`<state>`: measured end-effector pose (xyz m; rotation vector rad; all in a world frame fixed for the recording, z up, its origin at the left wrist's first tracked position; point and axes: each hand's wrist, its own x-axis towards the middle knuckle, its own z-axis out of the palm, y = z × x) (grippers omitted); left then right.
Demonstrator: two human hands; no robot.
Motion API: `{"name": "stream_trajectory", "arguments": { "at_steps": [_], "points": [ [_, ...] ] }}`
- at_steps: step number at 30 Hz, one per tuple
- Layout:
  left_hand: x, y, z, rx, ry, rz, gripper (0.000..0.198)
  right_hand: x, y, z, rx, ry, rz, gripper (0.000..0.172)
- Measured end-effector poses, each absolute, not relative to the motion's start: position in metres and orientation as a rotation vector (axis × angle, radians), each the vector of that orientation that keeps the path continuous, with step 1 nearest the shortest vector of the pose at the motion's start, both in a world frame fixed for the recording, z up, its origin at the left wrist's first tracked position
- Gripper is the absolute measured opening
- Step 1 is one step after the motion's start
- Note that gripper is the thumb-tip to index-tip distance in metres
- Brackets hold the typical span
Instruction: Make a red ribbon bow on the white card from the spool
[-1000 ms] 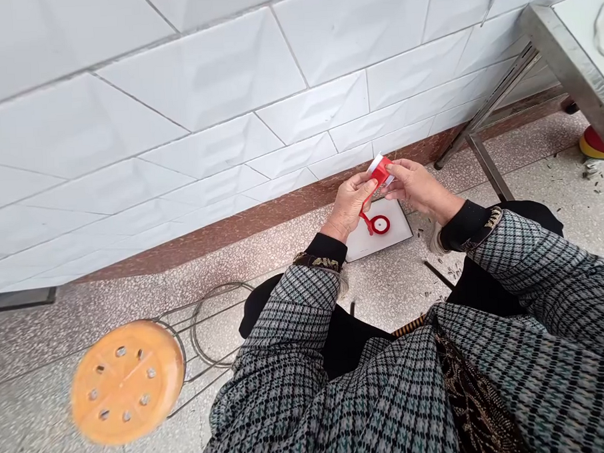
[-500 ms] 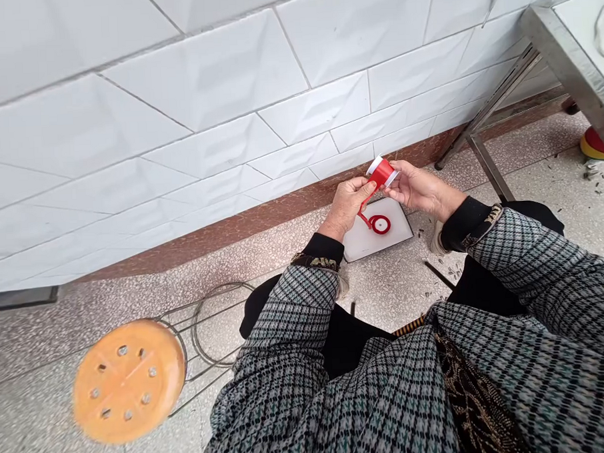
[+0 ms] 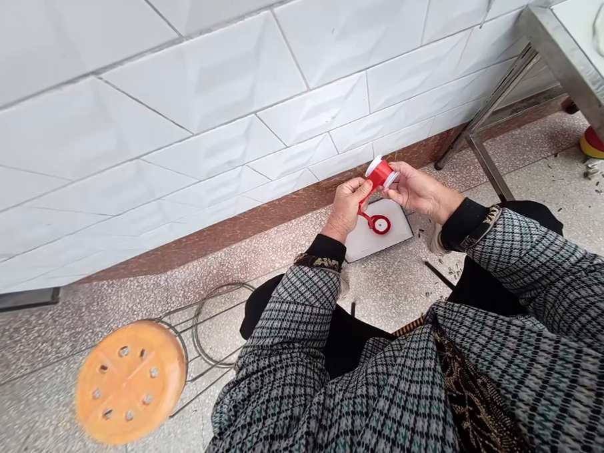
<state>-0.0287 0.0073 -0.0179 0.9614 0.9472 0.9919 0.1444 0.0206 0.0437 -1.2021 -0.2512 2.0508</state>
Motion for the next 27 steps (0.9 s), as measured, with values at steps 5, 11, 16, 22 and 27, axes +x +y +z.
{"name": "stream_trajectory", "arguments": {
  "at_steps": [5,11,16,22,27],
  "points": [
    [-0.029,0.008,-0.014,0.961,0.940,0.903,0.055,0.144,0.019,0.041,-1.214,-0.268,2.043,0.016],
    [-0.026,0.009,-0.017,0.949,1.005,0.957,0.055,0.145,0.018,0.043,-1.207,-0.246,2.097,0.018],
    [-0.031,0.009,-0.016,0.853,0.810,0.889,0.074,0.146,0.016,0.048,-1.148,-0.209,2.260,0.025],
    [-0.033,0.007,-0.014,0.789,0.693,0.909,0.075,0.146,0.011,0.051,-1.029,-0.240,2.449,0.035],
    [-0.031,0.009,-0.013,0.779,0.760,0.982,0.062,0.146,0.009,0.049,-1.183,-0.603,2.167,0.028]
  ]
}}
